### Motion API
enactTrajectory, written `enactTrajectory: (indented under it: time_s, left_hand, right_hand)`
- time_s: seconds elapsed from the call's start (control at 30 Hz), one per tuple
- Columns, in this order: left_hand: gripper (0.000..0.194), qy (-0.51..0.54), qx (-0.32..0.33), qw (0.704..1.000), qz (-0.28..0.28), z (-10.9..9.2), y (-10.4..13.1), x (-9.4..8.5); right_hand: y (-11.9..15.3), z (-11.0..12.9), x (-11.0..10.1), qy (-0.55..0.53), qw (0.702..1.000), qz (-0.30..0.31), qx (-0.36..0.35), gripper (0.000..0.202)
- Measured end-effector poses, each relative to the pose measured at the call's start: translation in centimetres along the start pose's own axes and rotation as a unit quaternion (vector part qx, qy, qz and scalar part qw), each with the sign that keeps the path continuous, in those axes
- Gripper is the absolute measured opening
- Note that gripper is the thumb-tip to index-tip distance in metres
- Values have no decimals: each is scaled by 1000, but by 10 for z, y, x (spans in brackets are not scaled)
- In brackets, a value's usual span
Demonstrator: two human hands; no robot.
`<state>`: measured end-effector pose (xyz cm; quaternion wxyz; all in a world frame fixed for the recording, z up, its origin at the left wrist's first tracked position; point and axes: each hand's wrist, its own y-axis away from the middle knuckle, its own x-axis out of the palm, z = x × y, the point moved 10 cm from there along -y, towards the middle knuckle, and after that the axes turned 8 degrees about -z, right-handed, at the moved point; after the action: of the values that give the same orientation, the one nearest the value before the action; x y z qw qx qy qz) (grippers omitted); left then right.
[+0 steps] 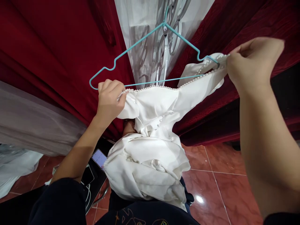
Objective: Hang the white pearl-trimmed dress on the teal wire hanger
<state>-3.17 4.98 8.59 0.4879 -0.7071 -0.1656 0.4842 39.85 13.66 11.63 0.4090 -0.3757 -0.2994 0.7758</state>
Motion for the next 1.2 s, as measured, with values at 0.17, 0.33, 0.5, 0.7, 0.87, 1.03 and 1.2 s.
enactTrajectory:
  time_s: [0.17, 0.33, 0.5, 0.7, 0.87, 1.03, 1.2]
  left_hand:
    - [12, 11, 7, 999, 33, -7, 4, 11]
    - [11, 19, 5, 999, 37, -1, 5, 21]
    - [13, 8, 31, 999, 18, 0, 5, 19]
    - [18, 41, 58, 996, 49, -8, 9, 17]
    - [18, 107, 158, 981, 35, -13, 35, -2]
    - [12, -59, 181, 982, -17, 29, 53, -37]
    - [15, -43, -42, 997, 38, 99, 16, -54]
  right_hand:
    - [47, -76, 31, -158, 965, 116, 174, 36]
    - [94, -18, -2, -235, 957, 123, 120, 10]
    - [109, 85, 3, -334, 922, 197, 7, 36]
    - [133, 125, 42, -184, 922, 279, -193, 40]
    - [135, 123, 13, -129, 931, 219, -261, 42]
    - [134, 131, -5, -93, 929, 223, -280, 43]
    - [134, 134, -2, -79, 932, 240, -261, 40]
